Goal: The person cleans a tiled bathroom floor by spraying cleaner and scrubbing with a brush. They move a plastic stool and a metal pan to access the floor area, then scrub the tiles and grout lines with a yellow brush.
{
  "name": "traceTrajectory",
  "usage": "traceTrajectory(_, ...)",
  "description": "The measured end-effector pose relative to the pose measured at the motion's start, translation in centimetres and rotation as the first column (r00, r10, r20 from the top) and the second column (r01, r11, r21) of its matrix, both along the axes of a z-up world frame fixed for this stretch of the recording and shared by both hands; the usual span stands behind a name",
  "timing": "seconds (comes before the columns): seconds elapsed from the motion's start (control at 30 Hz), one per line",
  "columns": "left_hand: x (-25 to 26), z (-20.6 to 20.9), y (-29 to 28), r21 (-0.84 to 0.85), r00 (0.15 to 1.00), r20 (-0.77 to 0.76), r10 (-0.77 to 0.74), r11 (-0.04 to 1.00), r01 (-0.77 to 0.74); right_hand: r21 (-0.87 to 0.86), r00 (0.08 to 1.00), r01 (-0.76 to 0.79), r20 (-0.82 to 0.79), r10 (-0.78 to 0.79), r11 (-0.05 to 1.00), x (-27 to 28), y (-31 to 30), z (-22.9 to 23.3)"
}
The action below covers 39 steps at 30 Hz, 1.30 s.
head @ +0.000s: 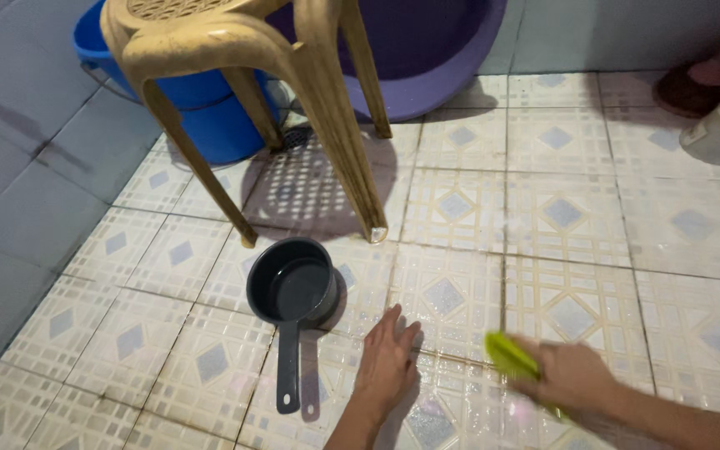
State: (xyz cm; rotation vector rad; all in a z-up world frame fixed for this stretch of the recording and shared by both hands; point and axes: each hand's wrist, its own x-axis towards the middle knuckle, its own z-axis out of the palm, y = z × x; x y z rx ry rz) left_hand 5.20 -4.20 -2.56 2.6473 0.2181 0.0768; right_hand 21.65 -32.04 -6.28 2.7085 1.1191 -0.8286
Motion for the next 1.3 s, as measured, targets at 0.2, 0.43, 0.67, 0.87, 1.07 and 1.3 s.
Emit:
traceTrajectory(0.2, 2.3, -0.2, -1.7, -0.097, 0.994, 0.097, -0.044, 0.994, 0.053, 0.012, 0.983, -0.119, 0.142, 0.116, 0.993, 3.1, 1.7, 0.7)
traceTrajectory(0.43, 1.2, -0.7, -1.4, -0.108, 0.999, 0.051, -0.005, 0.994, 0.010, -0.126, 0.951, 0.176, 0.278, -0.136, 0.976, 11.9, 8.3, 2.0)
traceTrajectory(0.67, 1.7, -1.3, -2.9, -0.132, 0.994, 0.100, -0.040, 0.990, 0.053, 0.048, 0.874, 0.480, -0.102, -0.474, 0.876, 11.4, 5.9, -2.0)
traceTrajectory(0.87, 7.2, -1.5, -7.3, -0.166, 0.977, 0.188, -0.101, 0.977, 0.132, 0.399, 0.915, 0.404, -0.181, -0.361, 0.823, 15.9, -3.5, -4.3)
traceTrajectory(1.07, 13.8, -3.2, -11.6, -0.064, 0.958, 0.184, -0.221, 0.970, 0.236, 0.243, 0.855, 0.499, 0.017, -0.518, 0.832, 10.3, -12.6, 5.2)
traceTrajectory(1.3, 17.5, -2.7, -13.7, -0.014, 0.970, 0.201, -0.136, 0.990, 0.142, 0.211, 0.870, 0.486, -0.025, -0.492, 0.848, 1.3, -14.2, 13.8)
